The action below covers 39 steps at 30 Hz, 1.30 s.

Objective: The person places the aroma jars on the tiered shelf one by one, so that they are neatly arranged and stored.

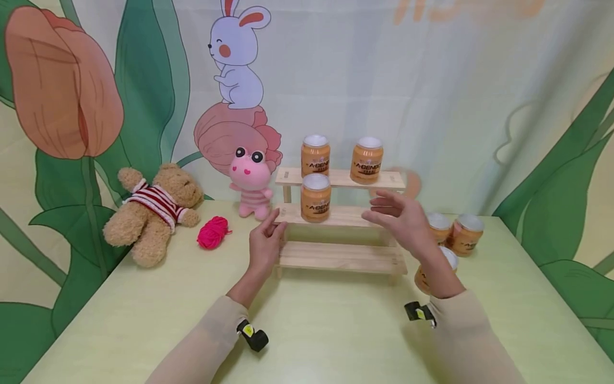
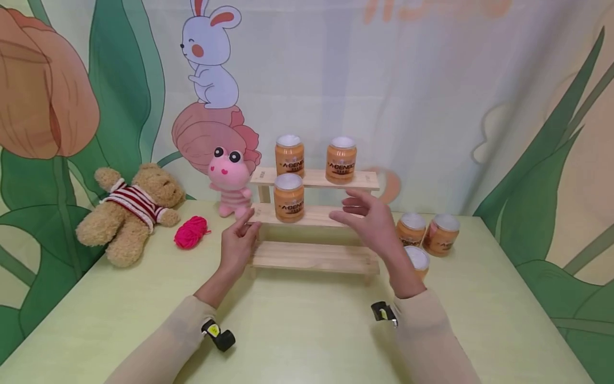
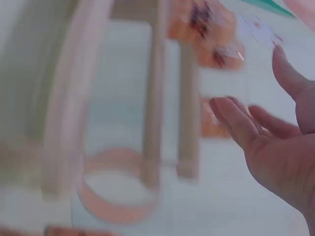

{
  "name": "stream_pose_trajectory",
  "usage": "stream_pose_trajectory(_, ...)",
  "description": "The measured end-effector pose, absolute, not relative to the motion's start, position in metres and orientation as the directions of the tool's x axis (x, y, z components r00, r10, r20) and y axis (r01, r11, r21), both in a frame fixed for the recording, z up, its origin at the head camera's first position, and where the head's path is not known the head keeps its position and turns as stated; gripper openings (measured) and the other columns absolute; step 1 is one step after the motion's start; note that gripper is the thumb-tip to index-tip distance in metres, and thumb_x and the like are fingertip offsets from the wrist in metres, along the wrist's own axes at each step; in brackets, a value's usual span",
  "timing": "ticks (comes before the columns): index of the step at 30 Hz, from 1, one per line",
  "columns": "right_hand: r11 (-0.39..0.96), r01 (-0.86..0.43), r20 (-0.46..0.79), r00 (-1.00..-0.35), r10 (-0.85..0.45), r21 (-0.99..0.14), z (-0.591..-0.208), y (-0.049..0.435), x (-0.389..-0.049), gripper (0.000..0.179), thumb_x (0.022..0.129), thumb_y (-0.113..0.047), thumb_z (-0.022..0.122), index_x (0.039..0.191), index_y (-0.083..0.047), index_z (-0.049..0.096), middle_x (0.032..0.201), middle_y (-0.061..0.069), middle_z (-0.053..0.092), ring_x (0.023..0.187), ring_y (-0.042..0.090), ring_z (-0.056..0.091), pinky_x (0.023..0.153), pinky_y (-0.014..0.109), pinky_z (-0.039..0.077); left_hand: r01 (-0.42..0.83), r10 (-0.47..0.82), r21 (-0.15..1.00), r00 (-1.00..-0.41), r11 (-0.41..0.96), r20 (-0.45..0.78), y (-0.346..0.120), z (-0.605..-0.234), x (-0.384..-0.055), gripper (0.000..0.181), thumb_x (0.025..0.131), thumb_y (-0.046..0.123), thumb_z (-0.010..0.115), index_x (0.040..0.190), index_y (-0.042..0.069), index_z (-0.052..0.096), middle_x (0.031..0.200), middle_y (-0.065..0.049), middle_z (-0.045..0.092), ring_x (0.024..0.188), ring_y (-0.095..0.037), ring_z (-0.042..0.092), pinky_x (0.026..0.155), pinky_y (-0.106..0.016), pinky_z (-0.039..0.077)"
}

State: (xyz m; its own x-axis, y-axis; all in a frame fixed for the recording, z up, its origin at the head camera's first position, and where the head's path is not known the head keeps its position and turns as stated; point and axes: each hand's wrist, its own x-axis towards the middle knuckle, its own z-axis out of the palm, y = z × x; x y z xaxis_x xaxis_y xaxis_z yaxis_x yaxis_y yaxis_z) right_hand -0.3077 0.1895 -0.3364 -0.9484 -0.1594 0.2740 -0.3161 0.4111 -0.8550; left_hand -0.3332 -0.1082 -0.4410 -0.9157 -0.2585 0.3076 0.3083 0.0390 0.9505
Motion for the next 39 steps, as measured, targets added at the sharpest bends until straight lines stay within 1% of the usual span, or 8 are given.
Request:
stream_pose_trajectory(5, 0.52, -0.294, 0.243, -0.956, -0.165, -0.802, -0.336, 0.242, -0.296, 0.075, 0.089, -0.039, 0.077, 0.148, -0.005, 0.046, 0.128, 0.016, 0.064, 0.113, 0.022, 0.064, 0.082, 0.017, 0.05, 0.298, -0.262, 0.954, -0.919, 0.027, 0.294, -0.106, -0.44, -0.334, 0.041, 0.095, 0.01, 0.069, 0.135, 0.006, 0.063, 0.082, -0.005, 0.066, 0.064, -0.015, 0.05, 0.05, -0.017, 0.038)
stream_pose_trajectory(12, 0.6, -0.22, 0.143, -0.974, -0.173, -0.769, -0.352, 0.302, -0.299, 0.068, 0.09, -0.041, 0.076, 0.139, -0.001, 0.053, 0.125, 0.019, 0.064, 0.097, 0.003, 0.063, 0.079, 0.025, 0.053, 0.297, -0.275, 0.954, -0.915, 0.032, 0.294, -0.106, -0.442, -0.335, 0.041, 0.095, 0.009, 0.069, 0.135, 0.006, 0.063, 0.08, 0.001, 0.065, 0.061, -0.01, 0.049, 0.05, -0.016, 0.038)
stream_pose_trajectory(18, 0.636, -0.251, 0.055, -0.949, -0.311, -0.73, -0.364, 0.343, -0.297, 0.052, 0.091, -0.028, 0.076, 0.128, 0.005, 0.06, 0.125, 0.024, 0.062, 0.115, 0.028, 0.06, 0.082, 0.027, 0.053, 0.296, -0.27, 0.955, -0.917, 0.027, 0.292, -0.105, -0.442, -0.334, 0.041, 0.095, 0.008, 0.069, 0.135, 0.006, 0.063, 0.082, 0.0, 0.066, 0.059, -0.004, 0.045, 0.049, -0.017, 0.035)
stream_pose_trajectory(22, 0.618, -0.291, 0.008, -0.909, -0.418, -0.731, -0.37, 0.357, -0.297, 0.054, 0.089, -0.023, 0.078, 0.133, 0.003, 0.059, 0.153, 0.029, 0.035, 0.143, 0.047, 0.023, 0.088, 0.019, 0.046, 0.298, -0.278, 0.954, -0.915, 0.027, 0.293, -0.106, -0.442, -0.335, 0.04, 0.095, 0.009, 0.069, 0.135, 0.007, 0.064, 0.079, 0.001, 0.065, 0.059, -0.004, 0.045, 0.049, -0.017, 0.035)
stream_pose_trajectory(24, 0.597, -0.302, -0.002, -0.891, -0.454, -0.744, -0.377, 0.361, -0.299, 0.058, 0.086, -0.02, 0.08, 0.136, 0.0, 0.057, 0.156, 0.027, 0.029, 0.146, 0.043, 0.019, 0.09, 0.02, 0.044, 0.3, -0.278, 0.954, -0.914, 0.026, 0.295, -0.107, -0.441, -0.334, 0.04, 0.095, 0.009, 0.069, 0.135, 0.007, 0.064, 0.079, 0.001, 0.064, 0.059, -0.004, 0.046, 0.049, -0.016, 0.035)
stream_pose_trajectory(28, 0.564, -0.319, 0.011, -0.877, -0.481, -0.762, -0.398, 0.364, -0.306, 0.061, 0.083, -0.017, 0.083, 0.137, -0.005, 0.057, 0.142, 0.017, 0.05, 0.126, 0.019, 0.048, 0.091, 0.025, 0.046, 0.305, -0.274, 0.952, -0.914, 0.018, 0.298, -0.108, -0.441, -0.334, 0.042, 0.095, 0.009, 0.069, 0.136, 0.005, 0.062, 0.078, 0.002, 0.063, 0.059, -0.005, 0.045, 0.048, -0.017, 0.035)
stream_pose_trajectory(31, 0.524, -0.309, 0.013, -0.87, -0.492, -0.794, -0.413, 0.366, -0.311, 0.06, 0.084, -0.013, 0.081, 0.137, -0.004, 0.055, 0.135, 0.016, 0.054, 0.115, 0.011, 0.055, 0.09, 0.028, 0.047, 0.303, -0.274, 0.953, -0.916, 0.006, 0.293, -0.109, -0.44, -0.335, 0.043, 0.095, 0.007, 0.069, 0.136, 0.003, 0.061, 0.078, 0.003, 0.064, 0.059, -0.006, 0.044, 0.048, -0.017, 0.034)
stream_pose_trajectory(39, 0.459, -0.296, 0.06, -0.885, -0.461, -0.837, -0.428, 0.375, -0.316, 0.051, 0.084, -0.009, 0.079, 0.132, -0.006, 0.064, 0.159, 0.018, 0.018, 0.131, 0.016, 0.037, 0.093, 0.025, 0.043, 0.289, -0.278, 0.957, -0.918, 0.022, 0.283, -0.106, -0.436, -0.331, 0.04, 0.095, 0.006, 0.068, 0.135, 0.003, 0.062, 0.077, -0.001, 0.062, 0.06, -0.007, 0.045, 0.049, -0.017, 0.034)
